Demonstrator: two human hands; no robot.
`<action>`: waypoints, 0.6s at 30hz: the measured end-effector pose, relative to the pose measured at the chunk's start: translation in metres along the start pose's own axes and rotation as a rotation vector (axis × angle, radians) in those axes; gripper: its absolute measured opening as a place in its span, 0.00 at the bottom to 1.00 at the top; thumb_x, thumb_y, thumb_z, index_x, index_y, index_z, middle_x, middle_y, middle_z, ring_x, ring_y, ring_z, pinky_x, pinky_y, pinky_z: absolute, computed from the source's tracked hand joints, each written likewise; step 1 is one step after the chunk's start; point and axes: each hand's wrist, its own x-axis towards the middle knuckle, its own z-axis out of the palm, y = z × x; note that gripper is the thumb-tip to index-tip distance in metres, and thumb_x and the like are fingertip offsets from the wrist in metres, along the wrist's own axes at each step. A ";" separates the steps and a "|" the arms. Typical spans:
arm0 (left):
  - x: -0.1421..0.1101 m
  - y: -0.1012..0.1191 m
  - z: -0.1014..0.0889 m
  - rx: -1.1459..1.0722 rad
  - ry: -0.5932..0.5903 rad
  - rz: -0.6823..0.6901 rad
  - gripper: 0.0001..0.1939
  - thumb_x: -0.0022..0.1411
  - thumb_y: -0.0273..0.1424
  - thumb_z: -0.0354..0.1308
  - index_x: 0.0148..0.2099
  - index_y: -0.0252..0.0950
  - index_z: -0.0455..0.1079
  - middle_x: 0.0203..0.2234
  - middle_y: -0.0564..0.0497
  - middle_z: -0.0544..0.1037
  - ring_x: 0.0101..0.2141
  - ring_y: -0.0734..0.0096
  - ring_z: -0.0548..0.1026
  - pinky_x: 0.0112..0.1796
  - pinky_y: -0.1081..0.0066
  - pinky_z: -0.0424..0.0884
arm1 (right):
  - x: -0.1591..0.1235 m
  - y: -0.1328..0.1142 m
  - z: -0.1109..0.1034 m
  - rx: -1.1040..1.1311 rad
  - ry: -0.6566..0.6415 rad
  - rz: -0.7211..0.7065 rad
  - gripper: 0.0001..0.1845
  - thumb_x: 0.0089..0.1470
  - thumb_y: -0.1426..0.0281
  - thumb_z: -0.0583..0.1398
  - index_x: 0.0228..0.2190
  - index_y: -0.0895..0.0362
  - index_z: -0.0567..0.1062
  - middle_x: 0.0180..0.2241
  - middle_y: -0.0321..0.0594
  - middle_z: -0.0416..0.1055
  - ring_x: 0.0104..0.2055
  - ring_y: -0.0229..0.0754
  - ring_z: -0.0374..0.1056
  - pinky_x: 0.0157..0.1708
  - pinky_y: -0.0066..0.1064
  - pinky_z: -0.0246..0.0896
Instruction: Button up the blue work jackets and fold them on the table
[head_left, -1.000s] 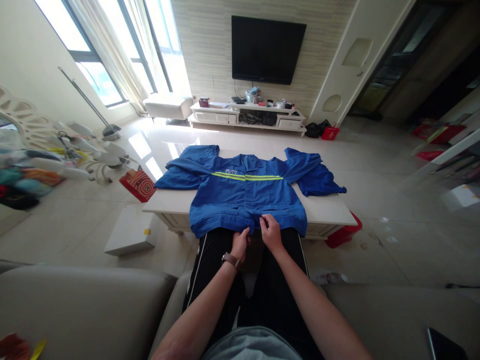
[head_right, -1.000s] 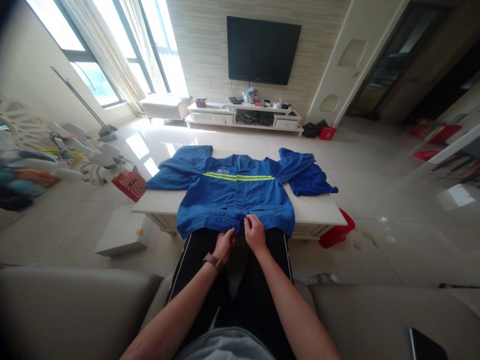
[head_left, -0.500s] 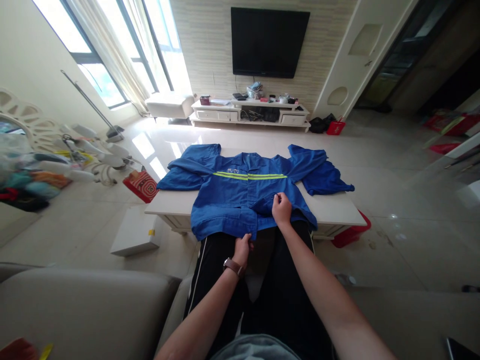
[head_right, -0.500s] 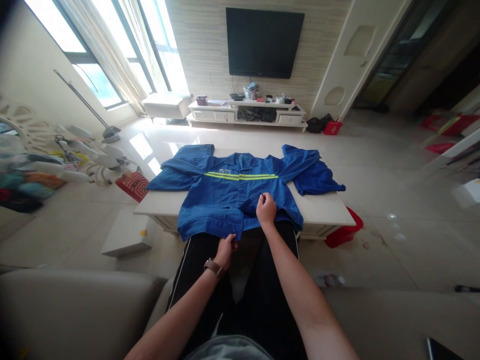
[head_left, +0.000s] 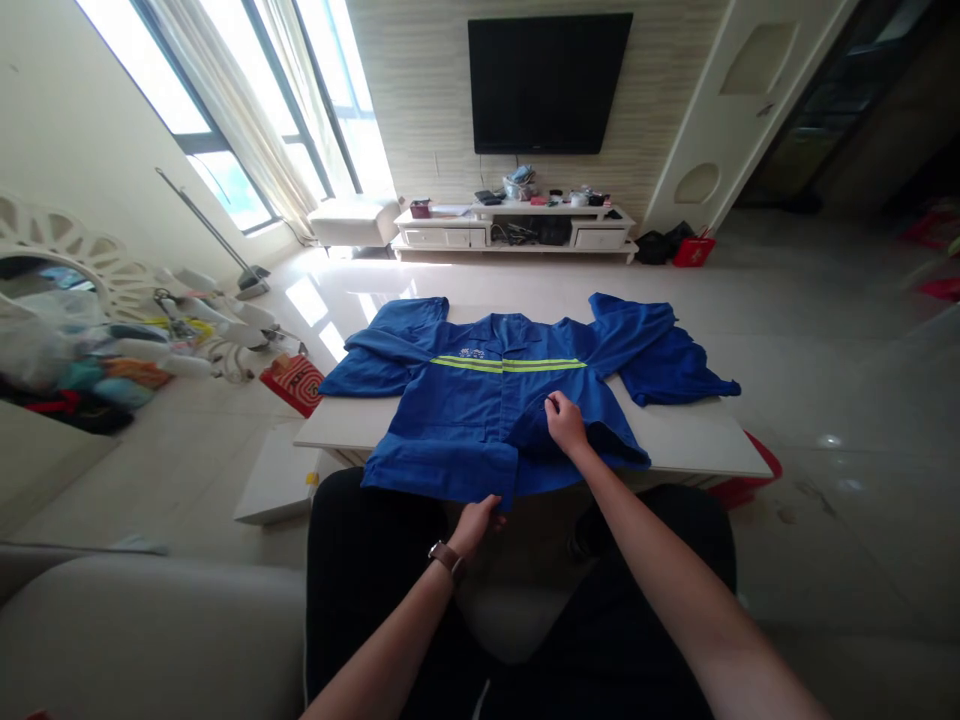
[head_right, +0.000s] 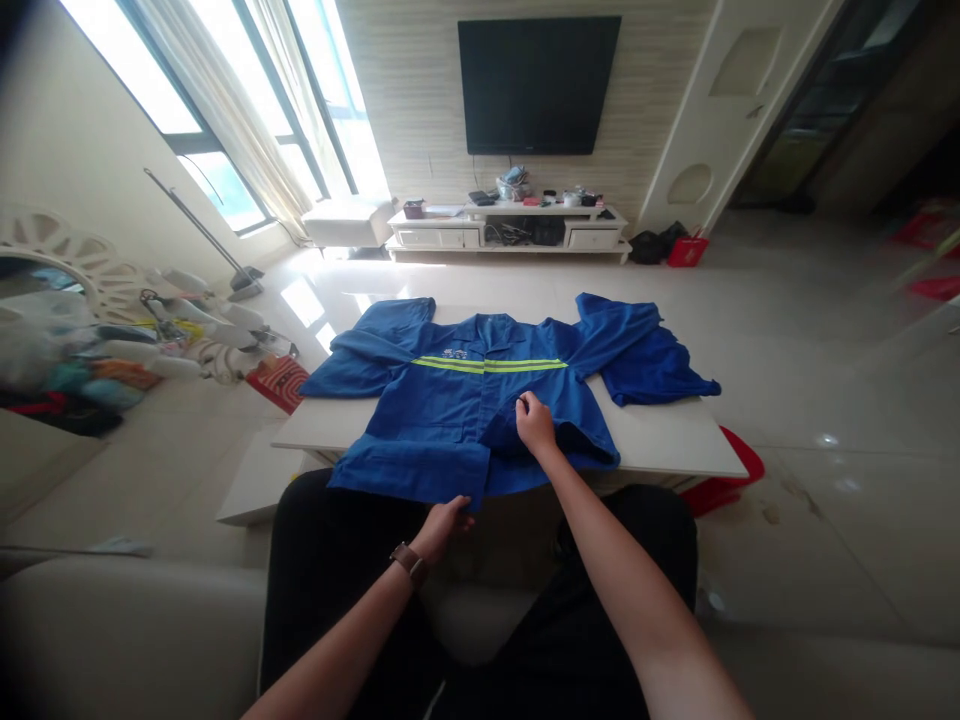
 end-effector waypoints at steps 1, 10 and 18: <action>-0.002 -0.006 -0.004 0.077 -0.046 -0.077 0.20 0.57 0.47 0.66 0.33 0.34 0.72 0.27 0.46 0.79 0.26 0.69 0.77 0.29 0.73 0.71 | 0.002 0.003 -0.004 -0.010 -0.129 -0.007 0.15 0.60 0.65 0.49 0.34 0.56 0.74 0.35 0.44 0.75 0.41 0.47 0.68 0.41 0.33 0.59; -0.004 0.029 -0.011 0.562 -0.572 -0.254 0.25 0.62 0.53 0.59 0.35 0.33 0.75 0.29 0.42 0.82 0.26 0.65 0.79 0.27 0.71 0.70 | 0.013 0.029 -0.013 0.099 -1.026 -0.012 0.09 0.44 0.64 0.60 0.24 0.57 0.76 0.18 0.31 0.64 0.23 0.36 0.58 0.24 0.27 0.50; 0.109 0.136 0.002 0.696 -0.316 -0.244 0.11 0.64 0.35 0.58 0.44 0.33 0.71 0.43 0.40 0.83 0.38 0.61 0.84 0.36 0.70 0.78 | 0.024 -0.008 -0.026 0.063 -0.791 -0.202 0.08 0.49 0.69 0.57 0.21 0.56 0.72 0.20 0.31 0.65 0.26 0.35 0.60 0.27 0.27 0.50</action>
